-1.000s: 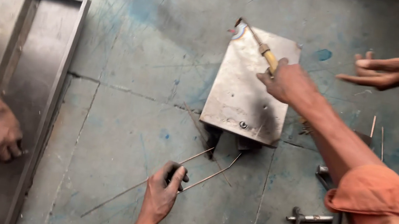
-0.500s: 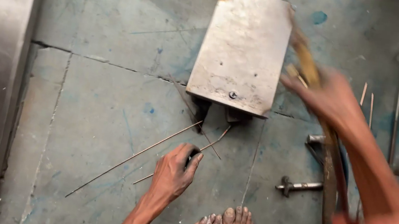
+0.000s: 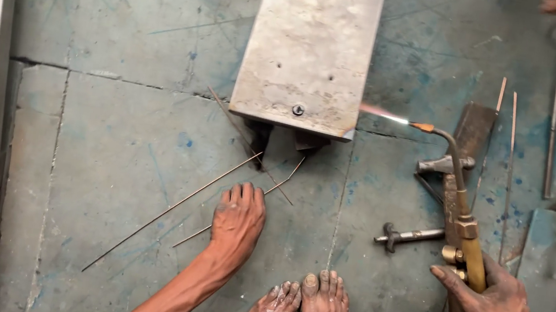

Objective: Welding metal components using a gas torch and a filler rod.

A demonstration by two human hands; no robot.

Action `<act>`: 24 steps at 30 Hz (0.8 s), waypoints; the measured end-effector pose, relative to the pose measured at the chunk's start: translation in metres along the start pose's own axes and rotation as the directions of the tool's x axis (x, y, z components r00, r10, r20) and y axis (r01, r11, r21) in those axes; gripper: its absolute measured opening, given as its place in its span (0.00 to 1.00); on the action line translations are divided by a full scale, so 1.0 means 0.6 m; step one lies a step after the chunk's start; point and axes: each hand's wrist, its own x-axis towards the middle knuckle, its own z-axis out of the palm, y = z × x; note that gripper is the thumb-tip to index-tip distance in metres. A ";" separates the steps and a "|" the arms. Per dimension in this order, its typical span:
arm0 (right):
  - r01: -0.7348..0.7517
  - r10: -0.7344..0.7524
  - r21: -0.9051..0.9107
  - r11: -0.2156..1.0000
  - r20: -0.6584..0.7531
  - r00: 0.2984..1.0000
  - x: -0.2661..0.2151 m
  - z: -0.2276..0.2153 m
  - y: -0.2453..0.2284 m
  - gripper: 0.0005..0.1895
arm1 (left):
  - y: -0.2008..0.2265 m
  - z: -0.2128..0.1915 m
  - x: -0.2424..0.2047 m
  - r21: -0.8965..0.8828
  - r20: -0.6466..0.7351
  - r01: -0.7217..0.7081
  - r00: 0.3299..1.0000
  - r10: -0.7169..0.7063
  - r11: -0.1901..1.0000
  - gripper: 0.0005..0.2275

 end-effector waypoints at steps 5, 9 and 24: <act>0.008 -0.008 0.008 1.000 0.034 0.999 -0.016 -0.017 -0.008 0.31 | -0.008 0.018 0.015 -0.090 0.114 -0.058 0.991 0.068 0.994 0.09; -0.003 0.005 -0.026 1.000 0.080 0.997 -0.013 -0.013 0.029 0.31 | -0.041 -0.085 -0.005 -0.413 0.327 0.076 0.942 0.070 0.907 0.11; 0.071 -0.081 0.120 0.990 0.086 0.993 -0.043 -0.021 -0.048 0.23 | -0.035 -0.182 0.011 -0.976 0.002 0.034 0.989 -0.147 0.214 0.08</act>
